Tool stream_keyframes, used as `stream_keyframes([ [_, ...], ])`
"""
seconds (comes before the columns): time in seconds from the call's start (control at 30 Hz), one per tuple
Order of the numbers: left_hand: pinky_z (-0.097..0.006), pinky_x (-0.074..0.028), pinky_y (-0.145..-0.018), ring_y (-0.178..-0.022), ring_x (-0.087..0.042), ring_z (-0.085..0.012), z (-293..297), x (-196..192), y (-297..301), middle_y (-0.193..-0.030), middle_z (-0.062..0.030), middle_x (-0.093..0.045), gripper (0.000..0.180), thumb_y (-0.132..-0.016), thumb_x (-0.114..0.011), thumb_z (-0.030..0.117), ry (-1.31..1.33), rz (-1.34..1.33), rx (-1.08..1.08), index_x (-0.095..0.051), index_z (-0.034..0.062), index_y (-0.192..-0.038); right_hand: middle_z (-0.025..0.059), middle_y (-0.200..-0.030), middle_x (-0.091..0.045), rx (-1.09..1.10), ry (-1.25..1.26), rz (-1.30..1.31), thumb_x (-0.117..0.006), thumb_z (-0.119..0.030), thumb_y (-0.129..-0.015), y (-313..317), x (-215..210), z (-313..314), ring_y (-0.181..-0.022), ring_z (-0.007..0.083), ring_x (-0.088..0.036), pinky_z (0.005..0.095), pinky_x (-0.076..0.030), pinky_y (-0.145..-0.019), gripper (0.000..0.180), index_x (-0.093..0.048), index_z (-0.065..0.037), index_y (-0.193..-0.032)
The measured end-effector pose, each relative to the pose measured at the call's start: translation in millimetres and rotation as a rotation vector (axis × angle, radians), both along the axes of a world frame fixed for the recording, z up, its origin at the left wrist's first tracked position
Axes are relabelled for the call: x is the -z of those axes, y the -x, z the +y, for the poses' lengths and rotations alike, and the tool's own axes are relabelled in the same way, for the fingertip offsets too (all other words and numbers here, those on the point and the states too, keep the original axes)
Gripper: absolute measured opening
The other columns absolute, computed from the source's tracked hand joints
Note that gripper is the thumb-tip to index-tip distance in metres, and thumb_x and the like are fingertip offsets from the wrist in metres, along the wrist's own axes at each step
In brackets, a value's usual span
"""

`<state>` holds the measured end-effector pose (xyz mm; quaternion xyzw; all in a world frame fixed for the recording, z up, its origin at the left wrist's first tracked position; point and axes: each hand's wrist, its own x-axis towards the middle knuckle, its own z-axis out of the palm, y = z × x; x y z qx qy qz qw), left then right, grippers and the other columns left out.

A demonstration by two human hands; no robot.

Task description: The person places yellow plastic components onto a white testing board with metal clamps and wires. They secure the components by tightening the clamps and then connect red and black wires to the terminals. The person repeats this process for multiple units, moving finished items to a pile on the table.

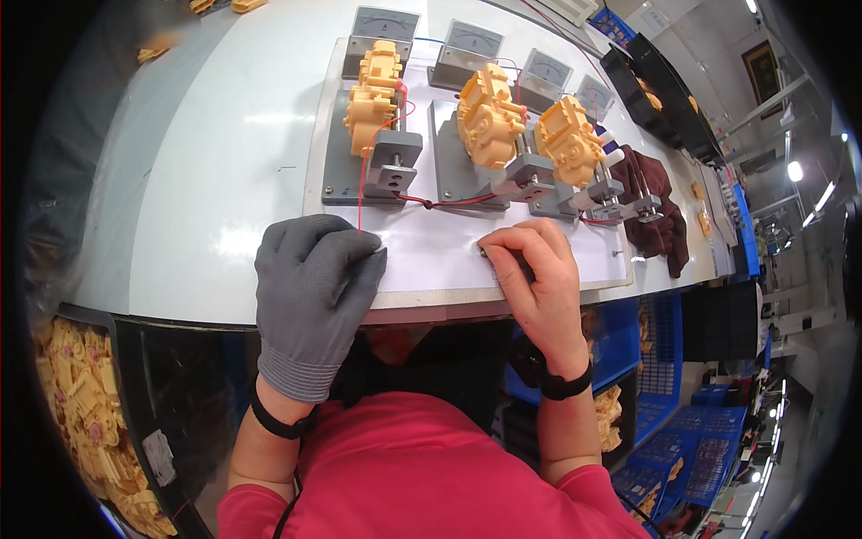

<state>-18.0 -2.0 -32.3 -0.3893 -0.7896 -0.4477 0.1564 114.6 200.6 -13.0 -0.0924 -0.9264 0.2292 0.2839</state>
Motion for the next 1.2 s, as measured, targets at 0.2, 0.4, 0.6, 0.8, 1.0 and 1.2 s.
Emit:
stream_keyframes([
  [0.2, -0.041, -0.047, -0.086, -0.096, -0.058, -0.0286, 0, 0, 0, -0.099, -0.0066, -0.065, 0.014, -0.080, -0.078, 0.011, 0.005, -0.015, -0.001, -0.072, 0.0112, -0.093, 0.0092, -0.093, -0.063, -0.011, -0.025, -0.019, -0.070, -0.002, -0.090, -1, -1, 2, -0.086, 0.0235, -0.061, 0.0324, -0.049, -0.077, 0.007, -0.071, -0.002, -0.097],
  [0.4, -0.041, -0.047, -0.085, -0.096, -0.058, -0.0286, -2, -2, 1, -0.097, -0.0067, -0.065, 0.014, -0.081, -0.078, 0.011, -0.012, -0.009, 0.018, -0.072, 0.0108, -0.093, 0.0070, -0.088, -0.064, 0.015, 0.026, 0.009, -0.073, -0.007, -0.086, 2, 1, -2, -0.084, 0.0271, -0.060, 0.0372, -0.045, -0.076, 0.006, -0.071, -0.007, -0.093],
  [0.6, -0.042, -0.048, -0.085, -0.096, -0.060, -0.0294, -3, 0, 1, -0.096, -0.0063, -0.066, 0.012, -0.082, -0.077, 0.014, -0.007, -0.015, 0.005, -0.072, 0.0124, -0.092, 0.0063, -0.086, -0.064, 0.031, 0.019, 0.010, -0.073, -0.007, -0.086, 1, 2, -4, -0.083, 0.0269, -0.060, 0.0369, -0.045, -0.076, 0.006, -0.071, -0.007, -0.092],
  [0.8, -0.042, -0.049, -0.082, -0.093, -0.061, -0.0294, -3, 2, 3, -0.095, -0.0042, -0.067, 0.014, -0.083, -0.076, 0.016, -0.042, 0.020, 0.016, -0.071, 0.0133, -0.095, 0.0107, -0.100, -0.063, 0.015, 0.062, 0.141, -0.071, 0.001, -0.087, -4, -2, -14, -0.092, 0.0241, -0.060, 0.0345, -0.048, -0.085, 0.018, -0.068, -0.002, -0.104],
  [1.0, -0.039, -0.049, -0.093, -0.106, -0.060, -0.0308, -24, -5, 3, -0.112, -0.0110, -0.065, 0.036, -0.084, -0.076, 0.013, 0.000, -0.066, 0.139, -0.068, 0.0090, -0.118, 0.0102, -0.115, -0.062, -0.143, 0.324, 0.236, -0.072, -0.003, -0.089, 25, -9, -51, -0.098, 0.0189, -0.059, 0.0318, -0.048, -0.084, 0.044, -0.057, -0.004, -0.131],
  [1.2, -0.035, -0.048, -0.099, -0.115, -0.061, -0.0223, -50, -41, 28, -0.126, -0.0111, -0.062, 0.048, -0.092, -0.071, 0.016, 0.012, -0.369, 0.257, -0.057, 0.0053, -0.137, 0.0084, -0.120, -0.062, -0.227, 0.459, 0.213, -0.073, -0.008, -0.091, 49, 1, -60, -0.101, 0.0169, -0.059, 0.0320, -0.047, -0.086, 0.055, -0.050, -0.008, -0.141],
])
